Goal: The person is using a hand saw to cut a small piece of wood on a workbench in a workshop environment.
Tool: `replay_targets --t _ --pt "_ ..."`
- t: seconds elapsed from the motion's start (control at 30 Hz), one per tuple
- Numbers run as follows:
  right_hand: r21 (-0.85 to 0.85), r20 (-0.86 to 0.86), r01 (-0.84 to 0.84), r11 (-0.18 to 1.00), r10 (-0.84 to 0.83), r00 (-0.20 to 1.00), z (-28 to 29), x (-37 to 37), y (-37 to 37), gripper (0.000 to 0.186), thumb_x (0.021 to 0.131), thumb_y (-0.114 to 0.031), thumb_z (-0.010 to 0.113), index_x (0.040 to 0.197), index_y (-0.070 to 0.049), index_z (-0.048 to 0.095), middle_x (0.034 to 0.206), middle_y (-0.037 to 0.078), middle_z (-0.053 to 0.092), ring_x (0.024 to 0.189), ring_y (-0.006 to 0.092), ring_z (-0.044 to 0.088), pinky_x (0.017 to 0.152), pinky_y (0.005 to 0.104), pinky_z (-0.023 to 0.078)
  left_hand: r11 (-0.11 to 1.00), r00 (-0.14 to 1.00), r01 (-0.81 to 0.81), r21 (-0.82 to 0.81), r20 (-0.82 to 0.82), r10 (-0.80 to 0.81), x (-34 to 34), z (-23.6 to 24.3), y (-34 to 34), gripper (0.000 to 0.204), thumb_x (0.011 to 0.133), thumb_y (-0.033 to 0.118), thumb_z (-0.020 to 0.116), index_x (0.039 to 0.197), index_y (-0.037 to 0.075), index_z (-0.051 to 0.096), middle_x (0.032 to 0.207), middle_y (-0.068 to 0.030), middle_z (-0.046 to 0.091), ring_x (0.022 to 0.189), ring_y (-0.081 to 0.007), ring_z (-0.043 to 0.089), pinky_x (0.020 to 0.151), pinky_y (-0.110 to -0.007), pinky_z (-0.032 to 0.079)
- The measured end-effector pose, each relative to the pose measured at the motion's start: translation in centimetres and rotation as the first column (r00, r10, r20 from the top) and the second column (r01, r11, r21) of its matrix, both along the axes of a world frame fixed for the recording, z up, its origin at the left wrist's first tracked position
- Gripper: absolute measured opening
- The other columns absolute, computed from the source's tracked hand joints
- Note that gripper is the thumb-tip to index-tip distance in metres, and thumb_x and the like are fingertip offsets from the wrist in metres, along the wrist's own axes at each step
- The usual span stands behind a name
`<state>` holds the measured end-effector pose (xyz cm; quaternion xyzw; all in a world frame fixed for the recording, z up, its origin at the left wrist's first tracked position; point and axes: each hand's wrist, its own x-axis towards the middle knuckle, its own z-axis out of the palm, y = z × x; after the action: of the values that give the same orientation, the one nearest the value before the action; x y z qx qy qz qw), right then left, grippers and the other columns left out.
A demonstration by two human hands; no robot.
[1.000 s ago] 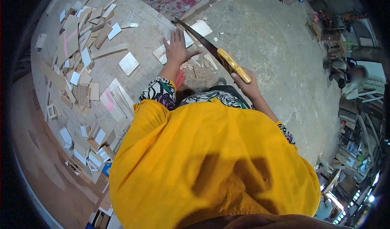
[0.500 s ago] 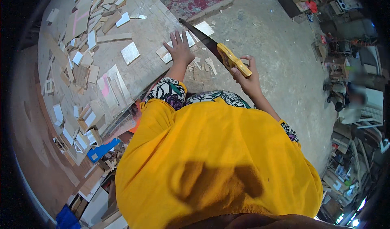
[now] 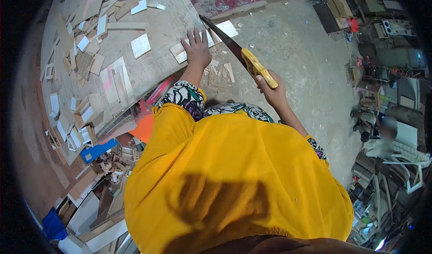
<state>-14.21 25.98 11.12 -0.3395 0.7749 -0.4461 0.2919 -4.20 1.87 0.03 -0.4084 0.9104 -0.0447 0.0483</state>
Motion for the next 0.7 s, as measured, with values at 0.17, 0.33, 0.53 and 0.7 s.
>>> replay_targets --t 0.17,0.33,0.53,0.7 --pt "-0.031 -0.099 -0.140 0.990 0.136 0.986 -0.3 -0.4 0.0 0.026 0.088 -0.027 0.064 0.089 -0.001 0.059 0.064 0.005 0.054 0.053 0.0120 0.052 0.051 0.0271 0.043 0.992 0.985 0.000 0.129 -0.171 0.022 0.5 -0.2 -0.8 0.091 0.077 0.056 0.061 0.145 0.007 0.026 0.153 -0.0110 0.021 0.142 -0.0284 0.017 0.108 -0.062 0.012" --pt "-0.029 0.139 -0.066 0.997 0.069 0.988 0.8 -0.4 -0.4 0.024 0.088 -0.024 0.065 0.089 -0.001 0.059 0.064 0.004 0.054 0.056 0.0121 0.052 0.054 0.0272 0.042 0.988 0.930 -0.036 0.151 -0.356 0.089 -0.3 -1.2 -1.1 0.083 0.077 0.054 0.063 0.141 0.009 0.035 0.144 -0.0096 0.033 0.138 -0.0251 0.024 0.107 -0.062 0.016" --pt "-0.012 -0.016 -0.154 0.988 0.153 0.988 0.9 -1.2 -0.8 0.023 0.087 -0.022 0.065 0.085 0.000 0.058 0.065 0.007 0.053 0.057 0.0153 0.052 0.054 0.0290 0.042 0.990 0.884 -0.007 0.138 -0.462 0.071 -0.4 -1.2 -1.3 0.068 0.077 0.041 0.065 0.134 0.011 0.042 0.132 -0.0096 0.043 0.128 -0.0263 0.035 0.107 -0.052 0.021" --pt "0.002 -0.038 -0.122 0.992 0.122 0.992 1.8 -0.8 -1.2 0.024 0.086 -0.022 0.067 0.085 0.000 0.058 0.065 0.011 0.052 0.058 0.0197 0.052 0.055 0.0316 0.041 0.993 0.840 0.046 0.111 -0.543 0.022 -0.3 -1.9 -1.4 0.063 0.074 0.041 0.066 0.128 0.013 0.051 0.124 -0.0094 0.048 0.119 -0.0267 0.041 0.103 -0.048 0.026"
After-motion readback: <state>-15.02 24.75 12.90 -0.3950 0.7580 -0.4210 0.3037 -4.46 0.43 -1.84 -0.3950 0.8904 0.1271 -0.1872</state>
